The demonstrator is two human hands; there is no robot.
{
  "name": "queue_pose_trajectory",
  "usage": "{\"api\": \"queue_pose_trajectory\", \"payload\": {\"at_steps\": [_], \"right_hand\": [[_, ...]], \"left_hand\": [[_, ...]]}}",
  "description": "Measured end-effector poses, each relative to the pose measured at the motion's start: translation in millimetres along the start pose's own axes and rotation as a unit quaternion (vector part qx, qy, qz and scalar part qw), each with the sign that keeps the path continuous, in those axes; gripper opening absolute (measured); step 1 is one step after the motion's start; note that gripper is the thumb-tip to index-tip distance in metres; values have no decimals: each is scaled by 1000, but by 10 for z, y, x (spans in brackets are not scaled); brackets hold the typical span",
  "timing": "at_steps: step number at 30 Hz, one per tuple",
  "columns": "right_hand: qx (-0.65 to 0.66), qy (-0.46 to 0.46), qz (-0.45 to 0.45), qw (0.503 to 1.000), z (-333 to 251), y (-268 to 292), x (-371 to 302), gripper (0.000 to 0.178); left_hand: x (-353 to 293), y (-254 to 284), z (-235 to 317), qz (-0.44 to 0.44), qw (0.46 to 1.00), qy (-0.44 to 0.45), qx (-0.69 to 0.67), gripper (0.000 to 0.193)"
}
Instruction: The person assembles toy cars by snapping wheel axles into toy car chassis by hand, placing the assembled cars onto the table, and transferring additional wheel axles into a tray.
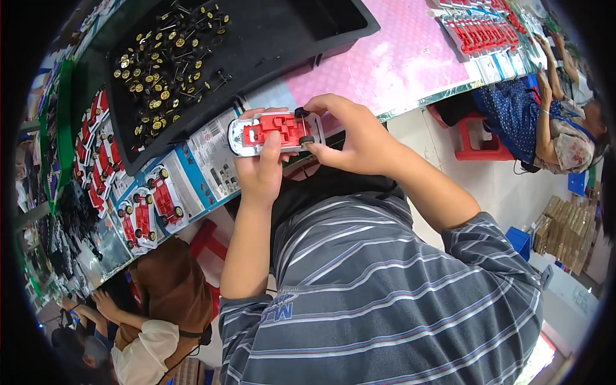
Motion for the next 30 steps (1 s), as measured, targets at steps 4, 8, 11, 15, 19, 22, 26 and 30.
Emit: {"api": "queue_pose_trajectory", "payload": {"at_steps": [4, 8, 11, 15, 19, 22, 26, 30], "right_hand": [[1, -6, -38, 999, -131, -31, 69, 53], [-42, 41, -60, 996, -298, -58, 188, 50], [-79, 85, 5, 993, -501, 223, 422, 39], [-174, 173, 36, 969, -780, 451, 1133, 26], [-247, 96, -166, 950, -221, -51, 2028, 26], [-297, 30, -336, 893, 187, -602, 2266, 25], [-319, 39, -199, 926, 104, -403, 2348, 16], [-199, 46, 51, 978, -310, 357, 1920, 17]], "left_hand": [[-105, 28, 179, 8, 998, -6, 55, 51], [-139, 160, 141, 45, 998, -29, -42, 52], [-144, 241, 118, 61, 995, -34, -72, 49], [-146, 229, 54, 44, 996, -22, -77, 45], [-107, 162, 72, 17, 998, -5, -61, 43], [-108, 191, 47, 16, 999, -4, -52, 45], [-156, 246, 41, 19, 999, -15, -40, 49], [-143, 230, 42, 39, 997, -15, -60, 50]]}}
Point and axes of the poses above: each hand's wrist, its own x-axis towards the middle knuckle, its own y-axis out of the back of the hand, z = x × y, the point moved 9 cm from there along x, towards the middle knuckle, and after that the axes turned 13 degrees about -z, right-handed, at the moved point
